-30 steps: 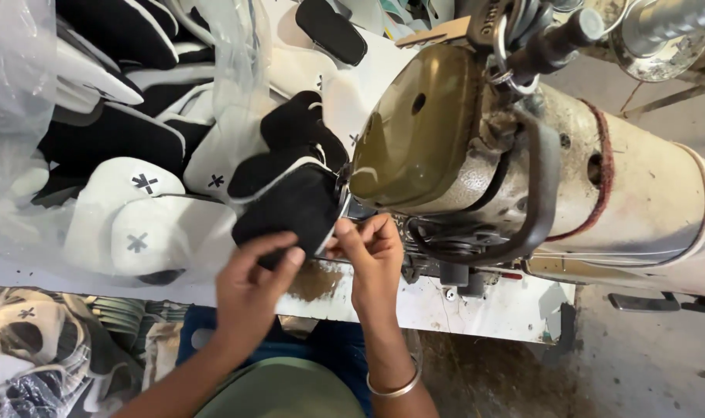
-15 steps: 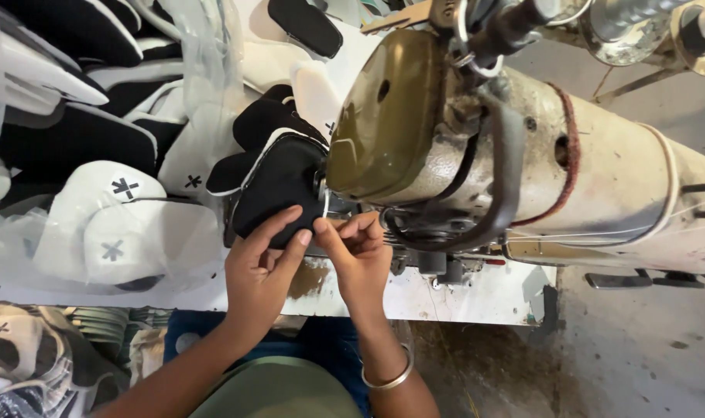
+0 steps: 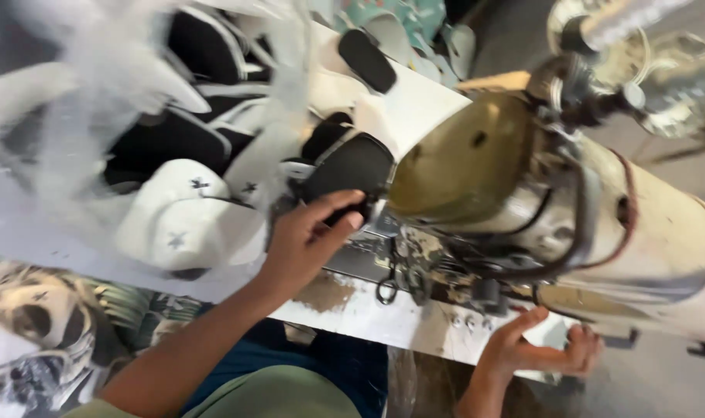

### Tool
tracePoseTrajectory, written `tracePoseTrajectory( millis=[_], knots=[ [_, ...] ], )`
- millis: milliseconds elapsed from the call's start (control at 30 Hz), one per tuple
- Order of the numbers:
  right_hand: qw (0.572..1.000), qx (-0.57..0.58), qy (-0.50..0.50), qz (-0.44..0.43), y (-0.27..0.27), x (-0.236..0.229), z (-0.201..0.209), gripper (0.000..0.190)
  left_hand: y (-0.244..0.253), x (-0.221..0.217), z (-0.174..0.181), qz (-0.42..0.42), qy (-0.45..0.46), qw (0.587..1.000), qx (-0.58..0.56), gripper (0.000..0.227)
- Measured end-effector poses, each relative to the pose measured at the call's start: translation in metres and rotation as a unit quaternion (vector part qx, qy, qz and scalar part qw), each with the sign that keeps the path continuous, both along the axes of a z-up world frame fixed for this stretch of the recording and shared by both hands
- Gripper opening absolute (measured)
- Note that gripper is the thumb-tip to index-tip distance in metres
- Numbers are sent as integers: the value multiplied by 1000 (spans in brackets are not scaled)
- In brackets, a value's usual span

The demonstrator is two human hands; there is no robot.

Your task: The person operates a sewing machine to stitch black fabric onto white slipper soles. They repeatedly pick up a sole, align it under the needle, guide it through the machine, and then place the finished item aside. The workspace is cluttered with piles of materials and plastic bags.

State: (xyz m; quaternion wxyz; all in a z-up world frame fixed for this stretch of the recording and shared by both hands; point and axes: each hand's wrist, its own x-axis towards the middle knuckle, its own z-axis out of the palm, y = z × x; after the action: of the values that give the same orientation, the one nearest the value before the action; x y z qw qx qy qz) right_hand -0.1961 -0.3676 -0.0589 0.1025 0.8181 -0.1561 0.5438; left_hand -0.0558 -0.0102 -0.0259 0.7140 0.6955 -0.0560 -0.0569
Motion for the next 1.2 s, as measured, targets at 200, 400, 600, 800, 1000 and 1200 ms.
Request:
tracePoseTrajectory(
  millis=[200,400,600,800,1000,1200],
  knots=[
    [995,37,69,63,78,-6,91,54,79,-4,6,117,-251,916,290,23],
    [932,281,-32,227,143,-6,62,32,157,-23,3,151,-288,780,535,46],
    [816,404,304,282,231,-15,23,34,158,-62,0,61,-187,814,547,44],
    [196,874,219,387,244,-24,3,58,124,-114,14,65,-333,872,354,36],
    [348,819,184,418,242,-37,22,33,94,-150,9,86,-300,935,169,36],
    [392,803,183,411,247,-46,36,35,81,-157,-13,11,169,976,-134,29]
  ],
)
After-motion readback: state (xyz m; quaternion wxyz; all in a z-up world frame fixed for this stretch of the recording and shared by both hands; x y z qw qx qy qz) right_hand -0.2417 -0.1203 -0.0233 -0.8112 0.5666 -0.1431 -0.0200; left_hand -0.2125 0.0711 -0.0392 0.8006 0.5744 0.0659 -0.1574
